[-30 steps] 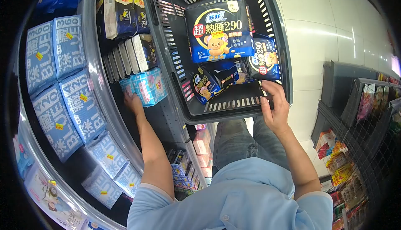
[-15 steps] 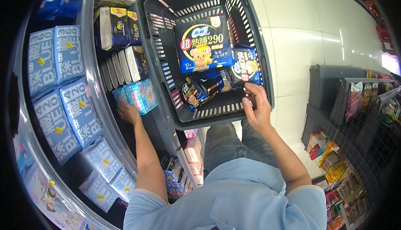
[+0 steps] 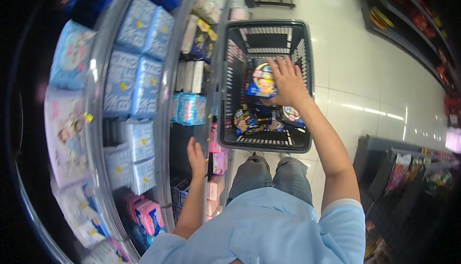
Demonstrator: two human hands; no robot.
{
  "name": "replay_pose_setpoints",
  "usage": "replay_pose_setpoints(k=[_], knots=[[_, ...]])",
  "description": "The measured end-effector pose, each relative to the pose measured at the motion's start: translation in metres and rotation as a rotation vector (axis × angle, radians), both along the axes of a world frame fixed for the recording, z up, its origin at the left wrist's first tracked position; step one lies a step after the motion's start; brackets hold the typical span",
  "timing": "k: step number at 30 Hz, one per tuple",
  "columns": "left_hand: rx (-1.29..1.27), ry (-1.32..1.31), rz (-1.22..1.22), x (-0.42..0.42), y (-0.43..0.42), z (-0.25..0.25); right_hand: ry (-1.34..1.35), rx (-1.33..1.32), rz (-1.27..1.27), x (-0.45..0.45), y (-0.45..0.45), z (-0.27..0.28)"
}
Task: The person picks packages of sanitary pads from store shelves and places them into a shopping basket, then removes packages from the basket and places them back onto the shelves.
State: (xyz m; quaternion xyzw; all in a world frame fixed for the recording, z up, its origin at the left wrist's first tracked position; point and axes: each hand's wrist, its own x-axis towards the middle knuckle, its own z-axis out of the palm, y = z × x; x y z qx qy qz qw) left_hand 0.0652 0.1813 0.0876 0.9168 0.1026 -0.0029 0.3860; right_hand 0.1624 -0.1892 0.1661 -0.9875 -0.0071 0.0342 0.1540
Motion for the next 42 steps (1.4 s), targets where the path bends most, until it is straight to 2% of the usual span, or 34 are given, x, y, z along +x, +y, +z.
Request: replay_pose_setpoints(k=[6,12,15,20,23,24,27,28,31,32,35,36,40,42], knots=[[-0.078,0.046,-0.013,-0.037,-0.005,0.023,-0.081,0.06,0.065,-0.004,-0.006,-0.005],[-0.137,-0.072,-0.032,-0.048,-0.027,0.047,-0.165,0.075,0.103,-0.023,-0.015,0.004],[-0.402,0.037,-0.037,-0.046,-0.049,0.062,-0.239,0.094,0.189,-0.045,-0.006,0.03],[-0.882,0.337,0.015,-0.03,-0.063,0.098,-0.219,0.251,0.548,-0.089,0.035,0.092],[-0.723,0.333,-0.196,-0.025,-0.05,0.129,-0.203,0.385,0.81,-0.108,0.063,0.097],[-0.771,0.367,-0.291,-0.025,-0.042,0.13,-0.166,0.358,0.903,-0.114,0.07,0.097],[-0.7,0.6,-0.522,-0.04,-0.017,0.147,-0.123,0.338,1.118,-0.132,0.094,0.091],[-0.775,0.7,-0.558,-0.045,-0.007,0.138,-0.112,0.339,1.164,-0.138,0.102,0.088],[-0.595,0.864,-0.686,-0.062,-0.004,0.148,-0.224,0.286,1.297,-0.152,0.121,0.067],[-0.489,0.869,-0.711,-0.068,-0.001,0.146,-0.288,0.257,1.337,-0.156,0.126,0.061],[-0.229,0.738,-0.812,-0.079,0.001,0.154,-0.182,0.353,1.279,-0.159,0.138,0.063],[-0.21,0.751,-0.788,-0.077,0.006,0.154,-0.156,0.374,1.246,-0.16,0.144,0.064],[-0.41,0.77,-0.56,-0.07,0.034,0.124,-0.198,0.246,1.166,-0.163,0.169,0.046],[-0.354,0.606,-0.508,-0.07,0.043,0.109,-0.282,0.159,1.101,-0.159,0.178,0.035]])
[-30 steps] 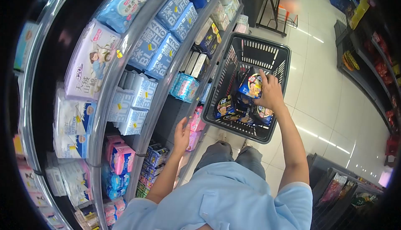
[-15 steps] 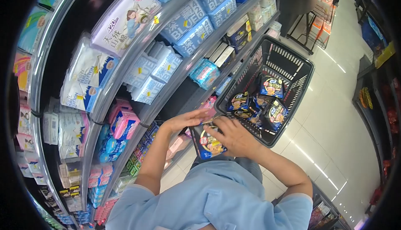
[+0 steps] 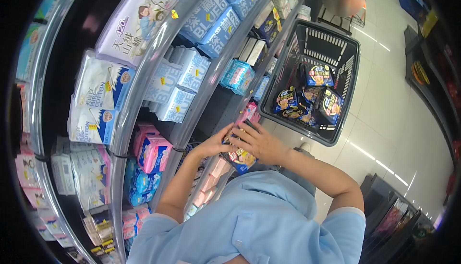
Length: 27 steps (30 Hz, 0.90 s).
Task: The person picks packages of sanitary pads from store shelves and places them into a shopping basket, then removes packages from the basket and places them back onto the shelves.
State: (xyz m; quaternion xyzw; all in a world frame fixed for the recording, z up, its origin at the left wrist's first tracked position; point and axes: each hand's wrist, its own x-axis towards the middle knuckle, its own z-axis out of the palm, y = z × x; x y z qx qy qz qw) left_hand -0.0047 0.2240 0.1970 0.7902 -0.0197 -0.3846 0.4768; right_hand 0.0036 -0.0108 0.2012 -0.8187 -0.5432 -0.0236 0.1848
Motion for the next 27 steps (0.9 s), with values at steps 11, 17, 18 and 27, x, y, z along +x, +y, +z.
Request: replay_pose_setpoints(k=[11,17,18,27], knots=[[0.797,-0.722,0.478,-0.002,0.041,-0.116,0.333,0.146,-0.825,-0.035,-0.047,-0.022],[0.839,-0.404,0.513,0.018,0.063,-0.116,0.383,0.148,-1.133,-0.063,-0.061,-0.031],[0.859,-0.38,0.514,0.018,0.065,-0.119,0.378,0.148,-1.147,-0.065,-0.061,-0.034],[1.054,-0.465,0.332,0.004,0.095,-0.17,0.38,0.114,-1.236,-0.063,-0.053,-0.058]])
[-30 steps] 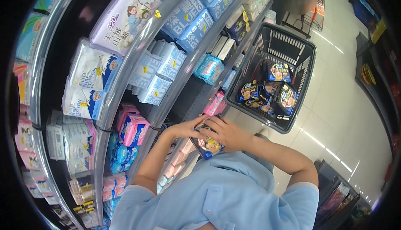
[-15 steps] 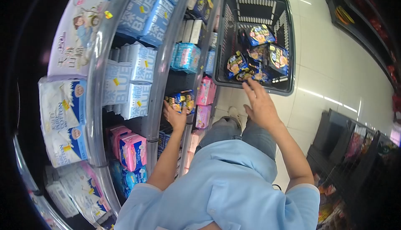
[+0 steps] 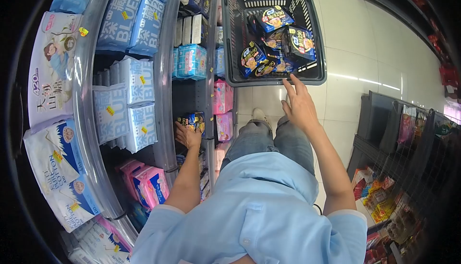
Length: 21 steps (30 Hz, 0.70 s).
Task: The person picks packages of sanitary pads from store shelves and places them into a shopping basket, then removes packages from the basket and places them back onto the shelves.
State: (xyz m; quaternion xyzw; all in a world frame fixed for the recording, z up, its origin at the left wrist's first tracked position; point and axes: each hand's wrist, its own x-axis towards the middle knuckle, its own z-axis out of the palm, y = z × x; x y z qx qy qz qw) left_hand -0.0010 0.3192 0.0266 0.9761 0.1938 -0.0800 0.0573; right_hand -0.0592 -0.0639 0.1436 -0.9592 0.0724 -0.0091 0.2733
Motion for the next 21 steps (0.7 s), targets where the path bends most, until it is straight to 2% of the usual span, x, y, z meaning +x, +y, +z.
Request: replay_pose_setpoints(k=[5,11,16,17,20,21], knots=[[-0.011,0.002,0.008,0.001,0.005,-0.015,0.044,0.003,0.007,0.001,0.0,-0.007],[-0.057,0.079,0.063,0.01,-0.007,0.003,0.031,-0.02,0.004,0.004,-0.005,-0.009],[0.013,0.011,0.058,0.002,-0.019,0.002,-0.015,-0.047,-0.009,0.006,-0.015,-0.012],[0.01,-0.01,0.045,0.002,-0.024,0.004,-0.017,-0.078,-0.015,0.006,-0.019,-0.015],[-0.058,-0.184,-0.197,0.0,-0.038,0.01,0.001,-0.16,-0.034,0.004,-0.03,-0.024],[-0.101,-0.175,-0.227,0.0,-0.053,0.025,0.023,-0.185,-0.028,0.002,-0.033,-0.029]])
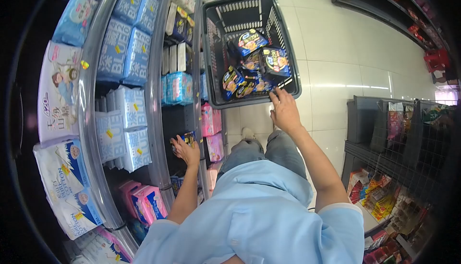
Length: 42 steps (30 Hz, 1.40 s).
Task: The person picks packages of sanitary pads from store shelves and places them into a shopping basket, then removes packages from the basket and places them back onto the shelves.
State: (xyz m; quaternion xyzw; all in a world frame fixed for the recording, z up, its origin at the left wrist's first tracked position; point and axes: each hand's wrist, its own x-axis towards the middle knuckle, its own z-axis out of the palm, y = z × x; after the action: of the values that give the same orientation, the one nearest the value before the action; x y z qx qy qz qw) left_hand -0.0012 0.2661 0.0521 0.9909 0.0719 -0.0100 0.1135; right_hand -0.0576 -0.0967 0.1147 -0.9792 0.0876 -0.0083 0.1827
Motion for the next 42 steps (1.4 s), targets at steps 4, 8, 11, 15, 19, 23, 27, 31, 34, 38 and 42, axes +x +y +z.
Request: replay_pose_setpoints(k=[4,8,11,15,19,23,27,31,34,38,42], knots=[[-0.395,-0.268,-0.29,0.017,-0.053,0.03,0.034,-0.067,0.045,-0.003,-0.005,-0.002],[-0.561,-0.32,-0.539,0.049,-0.125,0.074,0.024,-0.078,0.049,-0.002,-0.008,-0.008],[-0.535,-0.181,-0.742,0.082,-0.173,0.083,0.019,-0.064,0.051,0.0,-0.01,-0.011],[-0.26,0.076,-0.802,0.126,-0.215,0.054,0.028,-0.06,0.078,0.0,-0.015,-0.012],[-0.066,0.353,-0.721,0.149,-0.236,0.036,0.021,-0.044,0.09,0.0,-0.018,-0.012],[-0.018,0.544,-0.618,0.155,-0.237,0.019,0.017,-0.032,0.096,0.0,-0.022,-0.01],[-0.152,0.438,-0.597,0.15,-0.233,0.022,-0.008,-0.007,0.11,-0.001,-0.024,-0.011],[-0.464,0.248,-0.485,0.141,-0.22,0.044,-0.03,0.025,0.115,0.0,-0.027,-0.013],[-0.943,0.097,-0.391,0.124,-0.196,0.072,-0.037,0.042,0.125,0.002,-0.029,-0.011],[-1.167,-0.258,-0.235,0.094,-0.154,0.119,-0.037,0.058,0.125,0.005,-0.028,-0.011],[-0.743,-0.481,-0.173,0.07,-0.103,0.139,-0.055,0.052,0.111,0.008,-0.026,-0.012]])
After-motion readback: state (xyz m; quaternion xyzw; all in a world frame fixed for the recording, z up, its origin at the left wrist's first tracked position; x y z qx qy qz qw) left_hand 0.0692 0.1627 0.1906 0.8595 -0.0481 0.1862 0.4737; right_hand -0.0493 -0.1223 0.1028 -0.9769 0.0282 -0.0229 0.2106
